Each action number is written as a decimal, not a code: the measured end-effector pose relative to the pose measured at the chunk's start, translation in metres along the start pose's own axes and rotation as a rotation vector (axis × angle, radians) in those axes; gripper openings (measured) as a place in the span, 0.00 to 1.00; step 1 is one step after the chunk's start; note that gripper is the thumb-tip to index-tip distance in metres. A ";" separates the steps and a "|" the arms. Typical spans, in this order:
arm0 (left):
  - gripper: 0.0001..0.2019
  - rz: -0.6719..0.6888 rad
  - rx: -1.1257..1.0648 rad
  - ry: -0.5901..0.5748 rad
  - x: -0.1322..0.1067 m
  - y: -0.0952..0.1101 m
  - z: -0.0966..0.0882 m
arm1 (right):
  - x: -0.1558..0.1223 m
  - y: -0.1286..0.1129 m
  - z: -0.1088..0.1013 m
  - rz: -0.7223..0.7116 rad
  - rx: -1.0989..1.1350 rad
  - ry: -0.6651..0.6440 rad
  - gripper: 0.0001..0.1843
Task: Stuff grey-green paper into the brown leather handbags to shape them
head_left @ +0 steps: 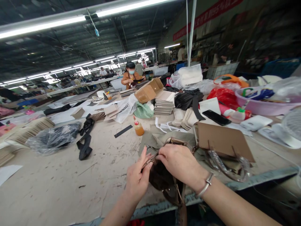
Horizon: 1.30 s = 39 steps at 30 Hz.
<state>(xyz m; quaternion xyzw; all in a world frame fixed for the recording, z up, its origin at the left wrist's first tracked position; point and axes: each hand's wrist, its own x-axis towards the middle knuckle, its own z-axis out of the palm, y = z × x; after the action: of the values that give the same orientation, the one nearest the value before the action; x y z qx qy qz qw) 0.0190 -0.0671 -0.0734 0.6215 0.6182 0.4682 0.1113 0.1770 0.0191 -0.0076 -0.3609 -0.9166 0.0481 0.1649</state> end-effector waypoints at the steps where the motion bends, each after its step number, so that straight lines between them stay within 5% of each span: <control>1: 0.25 -0.013 0.006 0.004 0.000 0.000 0.000 | 0.000 0.000 0.001 0.003 -0.013 0.011 0.12; 16: 0.24 -0.062 0.175 0.155 0.004 0.002 0.009 | 0.002 0.024 -0.005 -0.011 0.024 0.012 0.06; 34: 0.13 0.112 0.237 -0.006 0.010 0.000 0.005 | 0.003 0.030 -0.005 0.055 0.032 0.065 0.09; 39: 0.11 0.024 0.217 0.004 0.016 0.005 0.008 | 0.003 0.032 -0.006 0.066 0.022 0.083 0.10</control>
<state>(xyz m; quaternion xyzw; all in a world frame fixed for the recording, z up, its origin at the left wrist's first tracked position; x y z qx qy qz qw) 0.0245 -0.0510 -0.0670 0.6363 0.6580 0.4010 0.0363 0.1973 0.0444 -0.0077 -0.3908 -0.8960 0.0484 0.2052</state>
